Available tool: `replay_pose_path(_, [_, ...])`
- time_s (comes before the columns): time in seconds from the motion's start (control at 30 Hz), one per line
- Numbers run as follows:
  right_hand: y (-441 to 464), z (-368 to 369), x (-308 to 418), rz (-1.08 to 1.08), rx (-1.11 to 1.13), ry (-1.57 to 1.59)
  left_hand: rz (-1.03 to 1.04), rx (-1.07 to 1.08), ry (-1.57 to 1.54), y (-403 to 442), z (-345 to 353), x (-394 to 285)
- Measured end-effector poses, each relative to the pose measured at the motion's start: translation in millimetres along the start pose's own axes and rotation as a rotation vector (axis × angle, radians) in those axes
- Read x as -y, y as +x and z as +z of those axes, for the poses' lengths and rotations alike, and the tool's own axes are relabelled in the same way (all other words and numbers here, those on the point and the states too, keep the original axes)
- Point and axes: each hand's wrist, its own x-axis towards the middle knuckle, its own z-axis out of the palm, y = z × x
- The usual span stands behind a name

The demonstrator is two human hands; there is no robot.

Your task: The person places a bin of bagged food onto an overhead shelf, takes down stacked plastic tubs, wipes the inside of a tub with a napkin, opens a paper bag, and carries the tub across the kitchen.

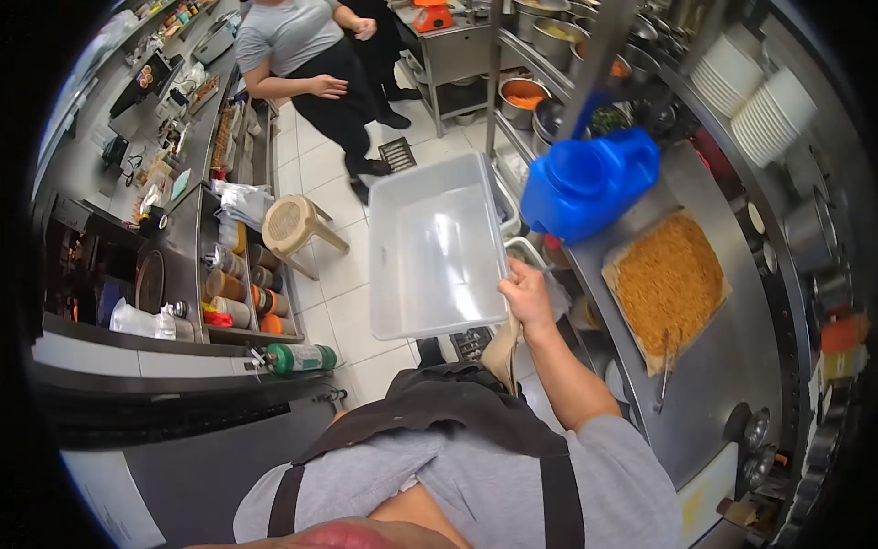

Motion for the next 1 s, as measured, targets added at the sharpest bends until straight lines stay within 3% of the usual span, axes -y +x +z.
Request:
replay_pose_path(0.17, [48.0,22.8,-7.1,0.065,-0.008,-0.207,0.025,0.059,-0.045,-9.9,-62.8,-31.3])
replay_pose_path(0.33, [69.3,38.3,-25.2,0.081,-0.047,-0.308,0.314,0.004,0.169,-12.3,-149.8,-171.0])
replay_pose_path(0.37, [69.4,43.0,-24.5,0.094,-0.048,-0.311,0.421,-0.132,0.355,-27.1,-162.7,-201.6])
replay_pose_path(0.43, [68.6,47.5,-32.5,0.079,-0.088,-0.278,0.454,-0.114,-0.171,-43.2,-175.8,-263.8])
replay_pose_path(0.53, [64.4,33.9,-61.9,0.017,-0.165,-0.524,0.624,0.182,-0.318,-137.8,-164.9,-342.9])
replay_pose_path(0.57, [55.9,47.2,-46.2,0.027,-0.196,-0.473,0.657,0.32,-0.325,-167.6,-153.7,-362.8])
replay_pose_path(0.63, [44.5,45.8,-41.4,0.121,-0.162,-0.575,0.661,0.408,-0.271,-204.3,-120.0,-392.7])
replay_pose_path(0.7, [29.8,42.2,-59.6,0.192,-0.287,-0.563,0.643,0.507,-0.199,-224.2,-86.4,-407.0])
replay_pose_path(0.8, [-1.6,40.0,-54.5,0.119,-0.377,-0.691,0.683,0.513,-0.011,-233.0,-51.6,-394.8])
replay_pose_path(0.87, [-30.3,33.2,-36.0,0.162,-0.282,-0.567,0.85,0.491,0.003,-243.8,-31.5,-373.0])
replay_pose_path(1.0, [-95.0,9.5,-38.3,0.034,-0.31,-0.529,0.804,0.475,-0.014,-267.4,6.5,-333.4])
